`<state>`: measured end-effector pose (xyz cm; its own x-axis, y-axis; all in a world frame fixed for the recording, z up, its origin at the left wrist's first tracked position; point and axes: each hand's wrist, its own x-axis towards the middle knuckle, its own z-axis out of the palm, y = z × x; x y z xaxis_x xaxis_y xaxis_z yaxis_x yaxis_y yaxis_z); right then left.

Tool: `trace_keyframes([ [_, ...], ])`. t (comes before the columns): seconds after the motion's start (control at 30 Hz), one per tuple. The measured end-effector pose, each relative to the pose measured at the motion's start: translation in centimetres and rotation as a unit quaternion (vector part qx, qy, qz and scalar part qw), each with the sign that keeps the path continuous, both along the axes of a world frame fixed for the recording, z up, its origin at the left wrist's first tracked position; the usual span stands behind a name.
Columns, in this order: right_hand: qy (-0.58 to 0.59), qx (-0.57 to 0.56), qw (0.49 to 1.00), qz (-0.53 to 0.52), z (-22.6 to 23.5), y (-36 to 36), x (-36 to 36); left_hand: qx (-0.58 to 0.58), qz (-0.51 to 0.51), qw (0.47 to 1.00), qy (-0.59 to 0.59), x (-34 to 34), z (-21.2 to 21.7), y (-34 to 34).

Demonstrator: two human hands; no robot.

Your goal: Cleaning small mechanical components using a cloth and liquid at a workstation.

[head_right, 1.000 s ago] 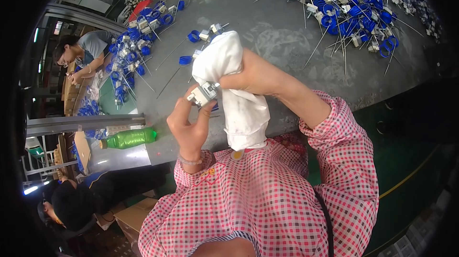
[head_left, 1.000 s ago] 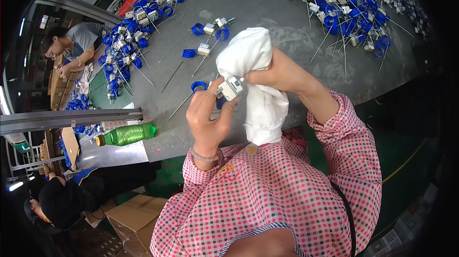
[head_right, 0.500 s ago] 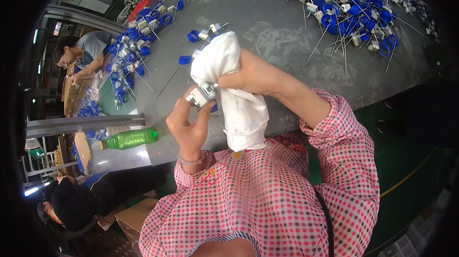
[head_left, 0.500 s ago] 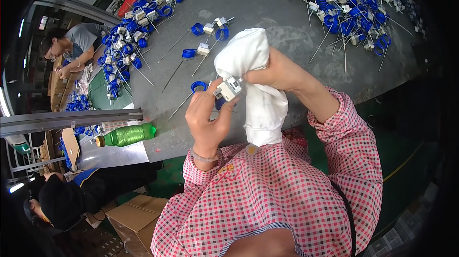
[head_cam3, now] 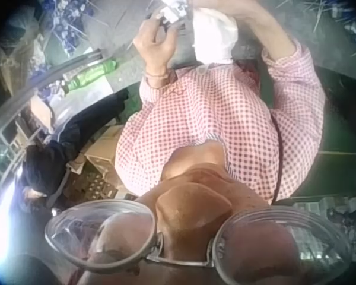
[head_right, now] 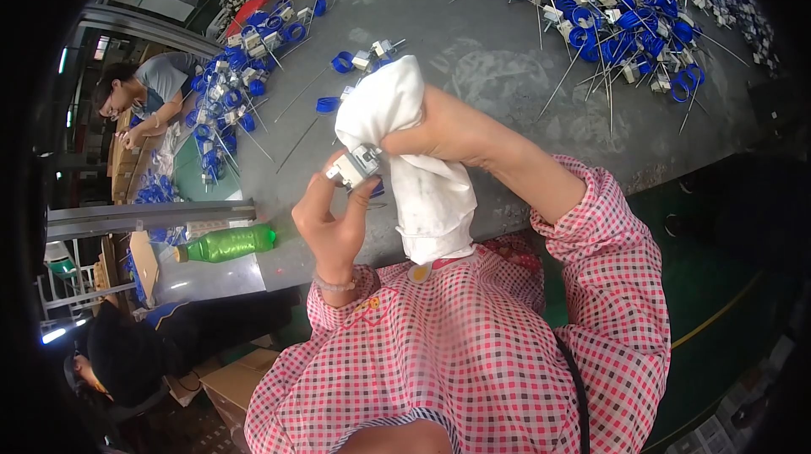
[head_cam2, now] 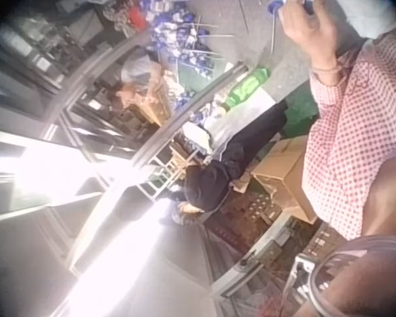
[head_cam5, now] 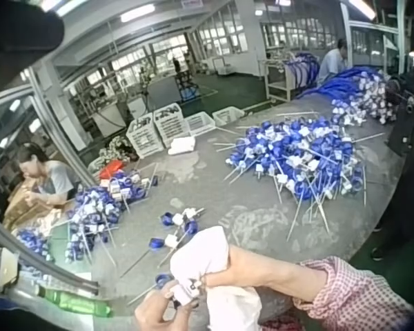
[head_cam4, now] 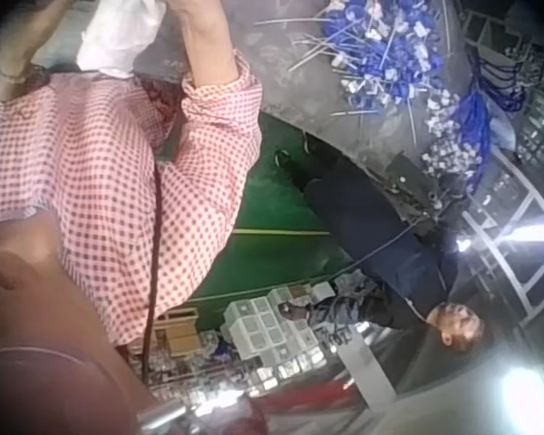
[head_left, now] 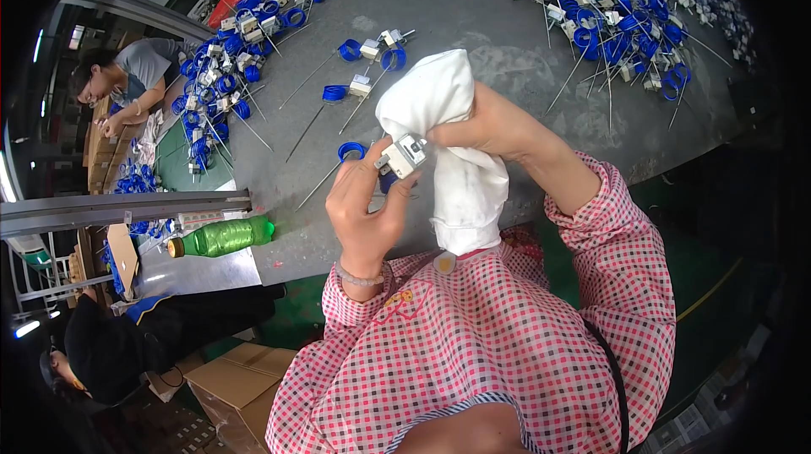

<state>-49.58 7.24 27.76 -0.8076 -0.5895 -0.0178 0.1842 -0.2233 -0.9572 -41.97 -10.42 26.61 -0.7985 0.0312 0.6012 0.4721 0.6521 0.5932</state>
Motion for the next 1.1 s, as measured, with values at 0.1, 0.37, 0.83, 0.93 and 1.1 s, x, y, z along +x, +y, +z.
trace_keyframes([
  [0.1, -0.032, -0.033, 0.999, -0.014, -0.2, -0.5, 0.2, -0.018, 0.017, 1.000, -0.008, 0.0, 0.2, 0.1],
  [0.37, -0.018, -0.041, 0.998, -0.043, -0.9, -0.8, 0.7, -0.009, 0.027, 0.999, 0.022, 0.1, -0.3, 0.4],
  [0.83, -0.001, -0.058, 0.997, -0.059, -0.8, -1.1, 1.0, -0.003, 0.034, 0.999, 0.028, 0.3, -0.3, 0.5],
  [0.93, 0.003, -0.059, 0.996, -0.062, -1.0, -1.1, 1.0, 0.002, 0.036, 0.999, 0.028, 0.3, -0.5, 0.6],
  [1.1, 0.018, -0.057, 0.996, -0.068, -1.2, -1.1, 1.0, 0.000, 0.037, 0.999, 0.037, 0.3, -0.6, 0.6],
])
